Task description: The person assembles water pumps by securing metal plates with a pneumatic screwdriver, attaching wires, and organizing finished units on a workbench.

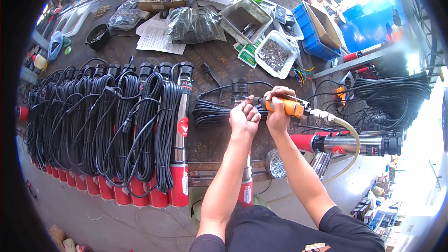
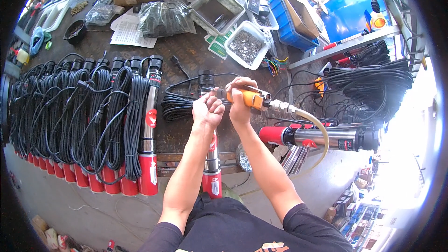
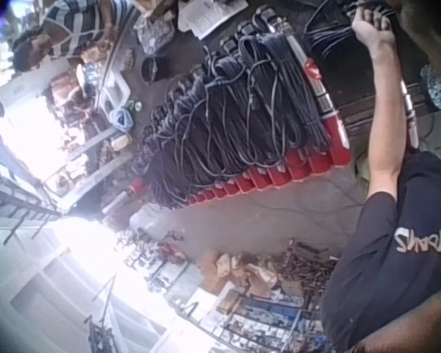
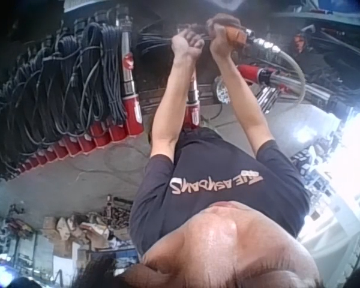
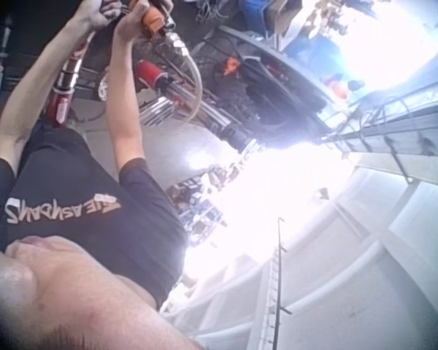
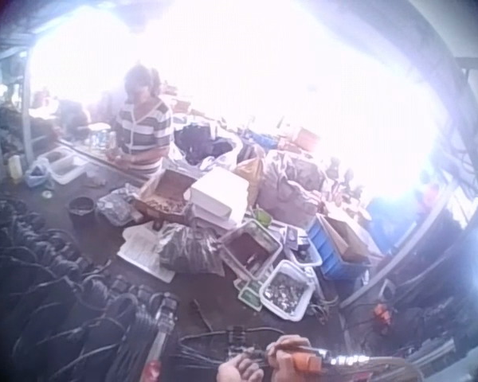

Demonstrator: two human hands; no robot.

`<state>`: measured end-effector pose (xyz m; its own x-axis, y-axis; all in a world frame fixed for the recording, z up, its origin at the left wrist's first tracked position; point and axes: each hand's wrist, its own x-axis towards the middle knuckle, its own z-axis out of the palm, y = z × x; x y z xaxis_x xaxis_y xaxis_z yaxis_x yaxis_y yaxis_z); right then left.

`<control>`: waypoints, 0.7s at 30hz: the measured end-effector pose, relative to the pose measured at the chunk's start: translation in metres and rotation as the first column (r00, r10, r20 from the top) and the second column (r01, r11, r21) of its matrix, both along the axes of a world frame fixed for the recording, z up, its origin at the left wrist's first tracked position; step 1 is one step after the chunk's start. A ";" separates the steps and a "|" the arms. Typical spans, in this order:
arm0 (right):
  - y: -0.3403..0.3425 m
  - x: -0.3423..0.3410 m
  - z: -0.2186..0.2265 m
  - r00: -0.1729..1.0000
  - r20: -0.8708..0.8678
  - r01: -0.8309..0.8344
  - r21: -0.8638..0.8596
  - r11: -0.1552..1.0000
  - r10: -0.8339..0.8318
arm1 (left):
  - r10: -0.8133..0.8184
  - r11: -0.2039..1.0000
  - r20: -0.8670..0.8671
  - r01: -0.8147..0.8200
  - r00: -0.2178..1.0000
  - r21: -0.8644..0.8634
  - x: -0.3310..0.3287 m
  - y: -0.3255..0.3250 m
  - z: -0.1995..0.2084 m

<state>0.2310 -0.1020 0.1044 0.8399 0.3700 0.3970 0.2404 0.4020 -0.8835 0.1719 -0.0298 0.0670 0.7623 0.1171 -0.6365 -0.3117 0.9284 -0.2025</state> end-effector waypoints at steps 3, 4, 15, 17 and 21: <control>0.005 0.007 0.000 1.000 -0.017 -0.013 -0.008 1.000 0.013 | 0.023 1.000 -0.017 -0.023 1.000 -0.010 0.001 0.000 -0.001; 0.006 0.008 0.000 1.000 -0.017 -0.015 -0.018 1.000 0.015 | 0.029 0.999 -0.027 -0.030 0.999 -0.014 0.001 0.000 -0.002; 0.040 0.021 0.016 0.942 -0.207 0.255 -0.075 0.964 -0.265 | 0.152 0.896 -0.337 0.014 0.929 0.444 -0.044 -0.003 -0.004; 0.036 0.020 0.016 0.975 -0.110 0.183 -0.078 0.980 -0.191 | 0.218 0.865 -0.441 0.037 0.871 0.500 -0.058 0.002 -0.022; 0.028 0.011 0.002 1.000 -0.024 0.011 0.011 1.000 -0.011 | 0.341 0.785 -0.311 -0.086 0.887 0.614 -0.077 0.007 -0.050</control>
<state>0.2419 -0.0741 0.1066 0.8534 0.3561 0.3806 0.2235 0.4096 -0.8845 0.0947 -0.0225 0.0167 0.3780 0.6811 -0.6271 -0.4484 0.7273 0.5197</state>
